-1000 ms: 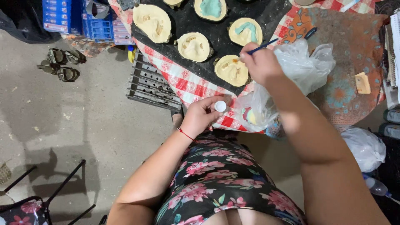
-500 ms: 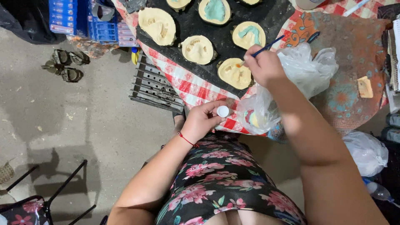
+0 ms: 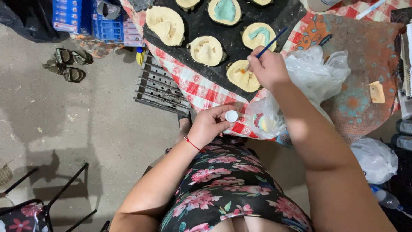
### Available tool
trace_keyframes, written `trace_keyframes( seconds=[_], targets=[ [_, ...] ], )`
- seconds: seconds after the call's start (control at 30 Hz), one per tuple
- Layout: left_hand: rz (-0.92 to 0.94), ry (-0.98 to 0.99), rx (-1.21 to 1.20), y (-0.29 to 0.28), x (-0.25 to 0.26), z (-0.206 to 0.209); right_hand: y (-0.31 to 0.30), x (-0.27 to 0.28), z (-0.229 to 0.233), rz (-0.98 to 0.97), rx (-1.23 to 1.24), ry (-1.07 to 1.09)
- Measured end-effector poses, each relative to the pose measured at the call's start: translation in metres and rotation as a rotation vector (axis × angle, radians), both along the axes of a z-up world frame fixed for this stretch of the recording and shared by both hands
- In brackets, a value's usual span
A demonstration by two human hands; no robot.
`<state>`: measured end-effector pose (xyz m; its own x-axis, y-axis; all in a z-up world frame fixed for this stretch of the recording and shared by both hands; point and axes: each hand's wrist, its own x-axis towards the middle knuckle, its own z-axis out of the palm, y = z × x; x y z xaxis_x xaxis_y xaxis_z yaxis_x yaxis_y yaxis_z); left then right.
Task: Applying a blue spacer liquid to dental plaster models using a small brush after pouring the liquid from a bottle.
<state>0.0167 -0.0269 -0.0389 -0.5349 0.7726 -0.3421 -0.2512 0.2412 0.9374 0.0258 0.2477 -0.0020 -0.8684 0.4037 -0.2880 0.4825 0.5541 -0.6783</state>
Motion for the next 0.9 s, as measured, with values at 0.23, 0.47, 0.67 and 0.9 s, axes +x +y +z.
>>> trace_keyframes(
  seconds=[0.23, 0.47, 0.67, 0.9],
  targets=[
    [-0.003, -0.004, -0.002, -0.001, 0.004, -0.008, 0.001, -0.011, -0.011, 0.22, 0.111, 0.075],
    [-0.017, 0.019, -0.016, -0.004, 0.001, 0.0, -0.011, -0.01, -0.005, 0.348, 0.194, 0.072],
    [-0.025, 0.027, -0.019, -0.004, 0.001, 0.004, -0.014, -0.005, -0.007, 0.369, 0.208, 0.128],
    [-0.044, 0.082, -0.052, -0.003, 0.001, 0.001, -0.005, 0.002, 0.0, 0.161, -0.03, 0.228]
  ],
)
